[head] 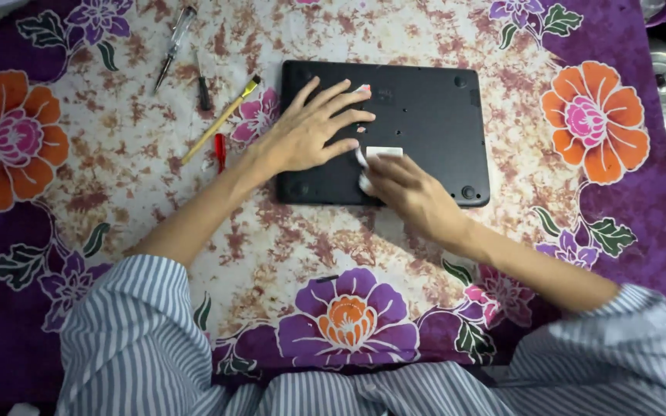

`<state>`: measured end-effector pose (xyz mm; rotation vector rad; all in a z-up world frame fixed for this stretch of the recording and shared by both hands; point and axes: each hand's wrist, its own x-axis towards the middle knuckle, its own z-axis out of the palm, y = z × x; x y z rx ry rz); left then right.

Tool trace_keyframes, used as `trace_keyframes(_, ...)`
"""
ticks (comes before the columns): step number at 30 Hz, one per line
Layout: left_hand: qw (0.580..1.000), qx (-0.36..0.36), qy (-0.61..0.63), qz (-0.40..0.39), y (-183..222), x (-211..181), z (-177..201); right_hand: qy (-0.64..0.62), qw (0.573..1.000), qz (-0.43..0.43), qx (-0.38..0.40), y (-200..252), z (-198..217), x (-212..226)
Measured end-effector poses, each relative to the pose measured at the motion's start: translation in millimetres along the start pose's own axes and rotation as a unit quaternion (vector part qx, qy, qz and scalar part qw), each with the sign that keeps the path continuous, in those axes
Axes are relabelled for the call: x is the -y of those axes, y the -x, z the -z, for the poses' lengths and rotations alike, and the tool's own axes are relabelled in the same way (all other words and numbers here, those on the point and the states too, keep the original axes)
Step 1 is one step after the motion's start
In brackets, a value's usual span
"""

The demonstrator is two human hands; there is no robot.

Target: Assembling a laptop by securing internal components with a screwdriver, attaching the back cover, and cleaning the exterior.

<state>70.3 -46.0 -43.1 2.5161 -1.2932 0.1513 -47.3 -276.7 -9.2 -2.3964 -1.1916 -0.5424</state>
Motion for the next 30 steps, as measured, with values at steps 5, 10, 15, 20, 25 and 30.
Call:
trace_keyframes(5,0.999,0.0,0.036,-0.04,-1,6,-4,0.006,0.992,-0.026,0.119,86,48,-32)
trace_keyframes(10,0.997,0.034,0.068,-0.032,-9,15,-5,0.028,0.993,-0.041,0.106,81,43,-18)
trace_keyframes(15,0.972,0.146,0.179,-0.05,-18,38,-3,0.101,0.972,0.204,0.064,5,-39,14)
trace_keyframes(20,0.968,0.162,0.183,-0.059,-18,39,-1,0.113,0.963,0.237,0.055,-37,-76,41)
trace_keyframes(25,0.968,0.146,0.19,-0.076,-15,43,-2,0.056,0.977,0.171,0.11,-7,-11,10)
trace_keyframes(30,0.974,0.114,0.191,-0.028,-11,34,-2,-0.006,0.998,-0.003,0.062,50,13,-110)
